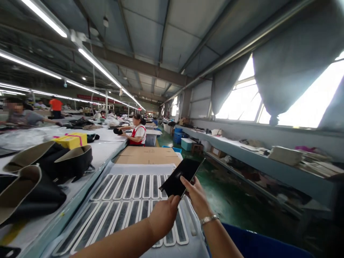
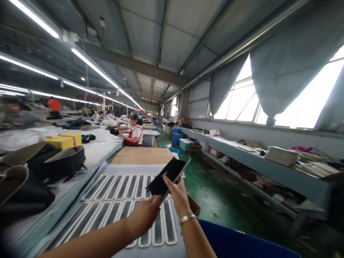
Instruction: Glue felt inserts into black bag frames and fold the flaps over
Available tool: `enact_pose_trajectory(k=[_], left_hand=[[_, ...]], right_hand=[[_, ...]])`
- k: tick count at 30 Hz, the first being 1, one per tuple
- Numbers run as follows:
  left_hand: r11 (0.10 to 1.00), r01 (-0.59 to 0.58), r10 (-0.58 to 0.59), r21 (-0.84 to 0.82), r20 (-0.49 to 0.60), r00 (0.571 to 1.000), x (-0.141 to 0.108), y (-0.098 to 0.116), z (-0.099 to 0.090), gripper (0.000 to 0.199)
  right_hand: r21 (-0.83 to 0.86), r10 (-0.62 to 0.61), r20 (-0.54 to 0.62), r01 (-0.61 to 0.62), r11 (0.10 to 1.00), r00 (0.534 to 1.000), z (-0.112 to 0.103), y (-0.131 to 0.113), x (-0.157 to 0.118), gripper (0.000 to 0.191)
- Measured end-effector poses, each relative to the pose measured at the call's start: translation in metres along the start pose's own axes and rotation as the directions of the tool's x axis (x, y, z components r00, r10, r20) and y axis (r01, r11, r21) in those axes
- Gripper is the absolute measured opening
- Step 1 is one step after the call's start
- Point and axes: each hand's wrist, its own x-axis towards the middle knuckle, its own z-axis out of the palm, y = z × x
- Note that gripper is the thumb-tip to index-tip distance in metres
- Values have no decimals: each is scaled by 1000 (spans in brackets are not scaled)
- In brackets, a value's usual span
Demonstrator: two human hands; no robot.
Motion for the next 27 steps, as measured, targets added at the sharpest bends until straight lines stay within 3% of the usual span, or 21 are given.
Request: enact_pose_trajectory(k=[2, 5, 7, 10, 13, 15, 17, 20, 23, 25, 27], left_hand=[[998, -30, 28, 58, 39, 999, -29, 9, -30, 30], [993, -116, 116, 0, 42, 992, -77, 23, -80, 93], [983, -167, 168, -78, 1, 986, -110, 25, -112, 111], [987, -94, 65, -129, -216, 974, -153, 10, -155, 92], [991, 50, -107, -127, -497, 861, -190, -20, -190, 73], [989, 64, -128, -137, -536, 834, -214, -43, -205, 80], [976, 80, -162, -201, -437, 884, -238, -62, -213, 84], [902, 165, -249, -400, -168, 954, -271, -76, -214, 83], [729, 275, -315, -627, 49, 948, -296, -80, -211, 56], [643, 345, -368, -684, 119, 922, -309, -84, -205, 33], [583, 401, -414, -707, 166, 895, -322, -91, -197, 26]], right_hand=[[89, -16, 115, 6, 996, 993, 25, -9, -20, 57], [161, -89, 310, 40, 986, 947, 54, -27, -47, 53], [155, -105, 441, 39, 987, 891, 67, -40, -60, 53], [48, -30, 591, 2, 999, 806, 83, -53, -78, 59], [-114, 77, 687, 2, 993, 722, 97, -54, -98, 71], [-183, 117, 748, 34, 983, 653, 109, -48, -112, 79], [-229, 144, 802, 75, 971, 580, 122, -39, -124, 83], [-315, 157, 828, 215, 924, 538, 142, -23, -141, 86], [-381, 132, 845, 409, 829, 519, 158, -6, -161, 86], [-399, 94, 853, 526, 751, 513, 164, 9, -172, 85], [-427, 81, 848, 585, 690, 524, 168, 25, -181, 85]])
